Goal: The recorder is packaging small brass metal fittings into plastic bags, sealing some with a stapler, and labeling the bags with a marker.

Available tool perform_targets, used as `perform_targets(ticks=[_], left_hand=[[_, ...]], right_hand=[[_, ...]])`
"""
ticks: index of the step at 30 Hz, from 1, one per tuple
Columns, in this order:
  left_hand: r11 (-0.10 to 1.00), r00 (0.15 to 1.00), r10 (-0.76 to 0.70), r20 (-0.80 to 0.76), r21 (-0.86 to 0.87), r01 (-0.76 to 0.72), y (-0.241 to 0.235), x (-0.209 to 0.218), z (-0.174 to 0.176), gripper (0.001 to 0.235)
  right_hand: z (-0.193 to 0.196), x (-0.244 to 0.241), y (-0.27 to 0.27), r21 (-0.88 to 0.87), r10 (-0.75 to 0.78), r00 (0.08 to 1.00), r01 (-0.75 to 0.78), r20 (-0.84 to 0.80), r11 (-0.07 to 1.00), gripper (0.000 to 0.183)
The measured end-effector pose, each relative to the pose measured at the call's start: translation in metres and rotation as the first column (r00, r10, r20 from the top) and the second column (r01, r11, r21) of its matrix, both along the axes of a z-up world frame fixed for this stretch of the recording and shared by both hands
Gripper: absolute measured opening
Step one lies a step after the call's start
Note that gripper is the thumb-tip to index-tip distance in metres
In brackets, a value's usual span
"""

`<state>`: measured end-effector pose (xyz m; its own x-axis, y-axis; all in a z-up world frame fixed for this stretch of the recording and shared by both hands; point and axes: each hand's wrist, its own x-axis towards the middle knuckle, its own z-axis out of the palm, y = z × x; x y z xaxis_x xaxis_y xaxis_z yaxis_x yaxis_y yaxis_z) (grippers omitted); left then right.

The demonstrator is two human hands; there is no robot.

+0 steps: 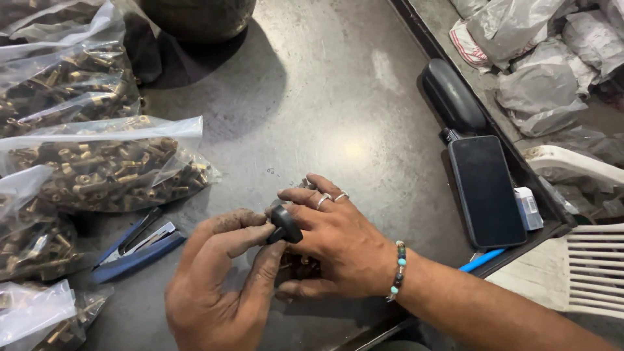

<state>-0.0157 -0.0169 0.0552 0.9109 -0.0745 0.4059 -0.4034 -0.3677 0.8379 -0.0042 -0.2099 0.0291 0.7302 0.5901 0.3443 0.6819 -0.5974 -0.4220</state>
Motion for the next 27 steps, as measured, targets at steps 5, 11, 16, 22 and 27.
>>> perform_targets(ticks=[5,11,16,22,27], left_hand=[[1.0,1.0,0.001,0.025,-0.009,-0.001,0.0,0.0,-0.002,0.024],[0.999,1.0,0.012,0.029,-0.045,-0.011,0.0,0.0,-0.001,0.026],[0.999,0.998,0.036,0.046,0.004,-0.036,0.0,-0.001,0.0,0.025],[0.999,0.998,0.036,0.045,0.019,-0.037,0.001,0.0,-0.002,0.027],[0.999,0.998,0.044,0.034,0.03,-0.046,-0.001,0.001,-0.001,0.027]], right_hand=[[-0.002,0.0,0.002,0.033,-0.031,0.999,0.032,-0.019,0.999,0.052],[-0.005,0.002,0.002,0.045,-0.101,0.995,0.101,-0.004,0.994,0.046],[-0.001,0.004,0.003,0.024,-0.174,0.985,0.174,0.01,0.984,0.053],[-0.007,0.006,-0.002,0.022,-0.179,0.983,0.179,0.025,0.984,0.048],[-0.002,0.012,-0.007,0.047,-0.231,0.972,0.229,0.039,0.972,0.045]])
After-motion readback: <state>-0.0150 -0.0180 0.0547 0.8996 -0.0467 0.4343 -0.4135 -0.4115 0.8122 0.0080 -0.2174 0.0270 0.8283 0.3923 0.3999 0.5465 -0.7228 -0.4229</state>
